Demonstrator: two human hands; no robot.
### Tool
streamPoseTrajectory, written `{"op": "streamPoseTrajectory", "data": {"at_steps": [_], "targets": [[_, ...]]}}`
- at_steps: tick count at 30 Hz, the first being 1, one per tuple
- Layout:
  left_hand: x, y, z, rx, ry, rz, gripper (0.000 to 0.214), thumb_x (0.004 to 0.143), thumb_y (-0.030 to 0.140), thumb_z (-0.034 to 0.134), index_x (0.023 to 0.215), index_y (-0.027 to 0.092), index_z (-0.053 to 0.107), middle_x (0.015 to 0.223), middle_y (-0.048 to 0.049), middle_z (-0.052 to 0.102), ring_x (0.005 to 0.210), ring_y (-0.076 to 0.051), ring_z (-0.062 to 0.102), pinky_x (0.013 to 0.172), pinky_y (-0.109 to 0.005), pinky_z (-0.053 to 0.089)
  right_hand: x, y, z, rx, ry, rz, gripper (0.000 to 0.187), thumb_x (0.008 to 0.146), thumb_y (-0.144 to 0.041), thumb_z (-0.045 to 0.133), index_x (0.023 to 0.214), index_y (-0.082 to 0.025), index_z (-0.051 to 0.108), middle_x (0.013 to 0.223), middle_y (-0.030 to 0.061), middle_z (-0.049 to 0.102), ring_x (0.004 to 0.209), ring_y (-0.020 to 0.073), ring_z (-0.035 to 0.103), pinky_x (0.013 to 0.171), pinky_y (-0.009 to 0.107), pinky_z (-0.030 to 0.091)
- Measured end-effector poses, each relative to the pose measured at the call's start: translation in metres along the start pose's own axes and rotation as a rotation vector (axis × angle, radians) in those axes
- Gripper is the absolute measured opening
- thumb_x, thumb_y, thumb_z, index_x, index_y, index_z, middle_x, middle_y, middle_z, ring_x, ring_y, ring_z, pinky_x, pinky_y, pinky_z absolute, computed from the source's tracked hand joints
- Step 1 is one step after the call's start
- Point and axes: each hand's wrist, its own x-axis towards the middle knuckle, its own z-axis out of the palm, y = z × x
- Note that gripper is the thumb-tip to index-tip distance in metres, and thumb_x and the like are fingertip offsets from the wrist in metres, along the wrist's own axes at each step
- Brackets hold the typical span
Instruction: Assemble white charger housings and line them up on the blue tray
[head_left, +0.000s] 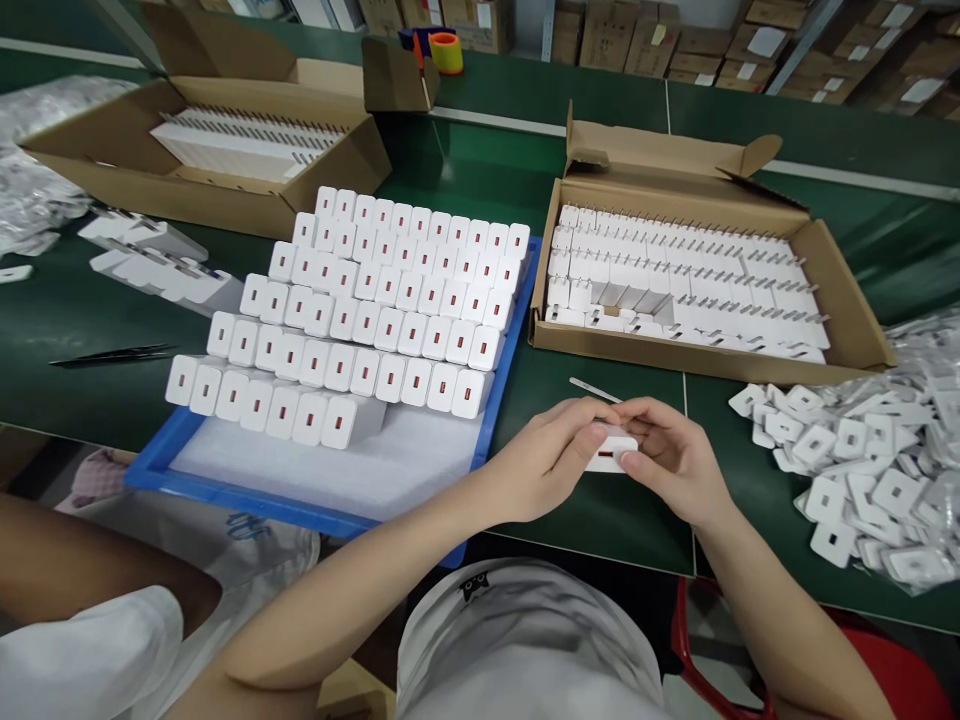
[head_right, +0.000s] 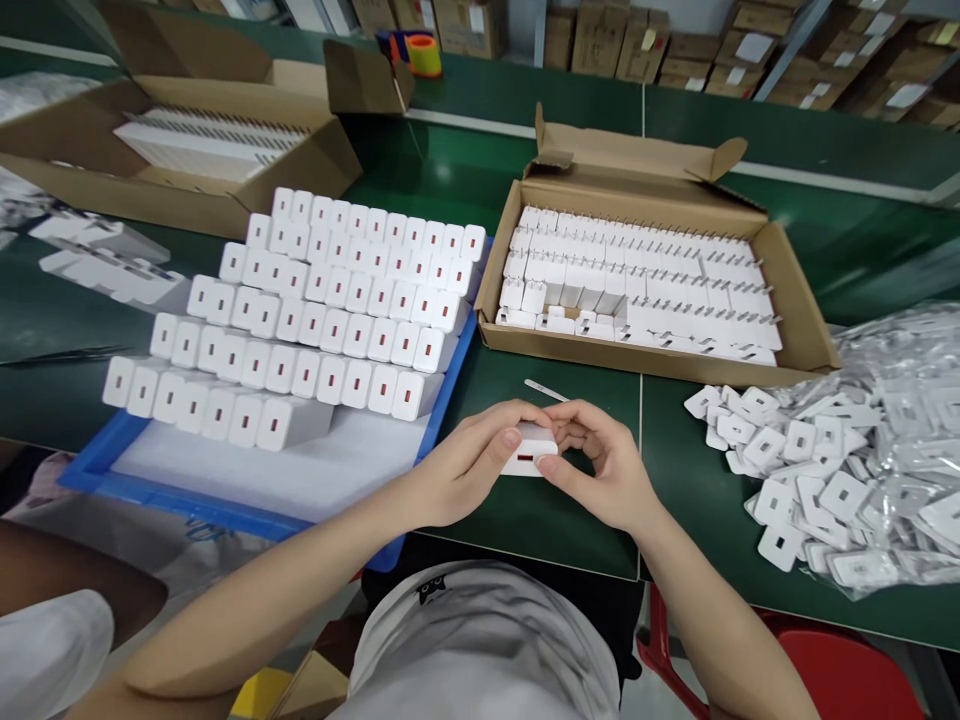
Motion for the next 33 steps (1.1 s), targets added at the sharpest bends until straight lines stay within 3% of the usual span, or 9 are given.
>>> {"op": "streamPoseTrajectory", "data": {"at_steps": [10, 22, 26, 29, 33], "targets": [[0.0, -0.005, 0.002, 0.014, -0.003, 0.072, 0.033, 0.104, 0.038, 0.032, 0.118, 0.019, 0.056, 0.117, -0.0105, 0.062, 0.113, -0.022, 0.056, 0.098, -0.034, 0.042, -0.001, 0.003, 0.009, 0.0, 0.095, -0.028, 0.022, 0.086, -0.028, 0.072, 0.107, -0.024, 0.064, 0.087, 0.0033, 0.062, 0.073, 0.0154, 0.059, 0.062, 0.027, 0.052], [0.001, -0.002, -0.002, -0.016, -0.022, -0.006, 0.037, 0.105, 0.04, 0.028, 0.121, 0.02, 0.055, 0.121, -0.0102, 0.056, 0.115, -0.021, 0.053, 0.099, -0.033, 0.041, -0.001, 0.001, 0.013, -0.064, 0.185, -0.061, 0.024, 0.084, -0.031, 0.074, 0.105, -0.024, 0.063, 0.085, 0.0027, 0.063, 0.074, 0.0167, 0.062, 0.062, 0.029, 0.054], [0.0, -0.002, -0.007, -0.064, 0.013, -0.048, 0.037, 0.1, 0.045, 0.044, 0.127, 0.021, 0.051, 0.118, -0.0116, 0.055, 0.1, -0.021, 0.056, 0.088, -0.033, 0.046, -0.001, 0.001, 0.01, -0.083, 0.253, -0.108, 0.026, 0.083, -0.039, 0.074, 0.099, -0.023, 0.061, 0.087, 0.0038, 0.059, 0.073, 0.0166, 0.059, 0.062, 0.03, 0.054], [0.0, -0.004, -0.006, -0.055, 0.062, 0.015, 0.035, 0.097, 0.039, 0.055, 0.128, 0.021, 0.054, 0.113, -0.0112, 0.057, 0.096, -0.021, 0.056, 0.087, -0.033, 0.047, -0.001, 0.001, 0.007, -0.128, 0.26, -0.201, 0.028, 0.083, -0.038, 0.073, 0.104, -0.024, 0.06, 0.094, 0.0059, 0.057, 0.08, 0.0186, 0.059, 0.067, 0.032, 0.055], [-0.004, -0.005, -0.005, 0.037, 0.107, 0.169, 0.035, 0.098, 0.031, 0.052, 0.131, 0.02, 0.054, 0.121, -0.0133, 0.057, 0.1, -0.021, 0.056, 0.087, -0.033, 0.047, -0.001, 0.004, 0.004, -0.166, 0.214, -0.298, 0.034, 0.084, -0.038, 0.071, 0.113, -0.025, 0.058, 0.103, 0.0086, 0.054, 0.088, 0.0217, 0.059, 0.072, 0.036, 0.055]]}}
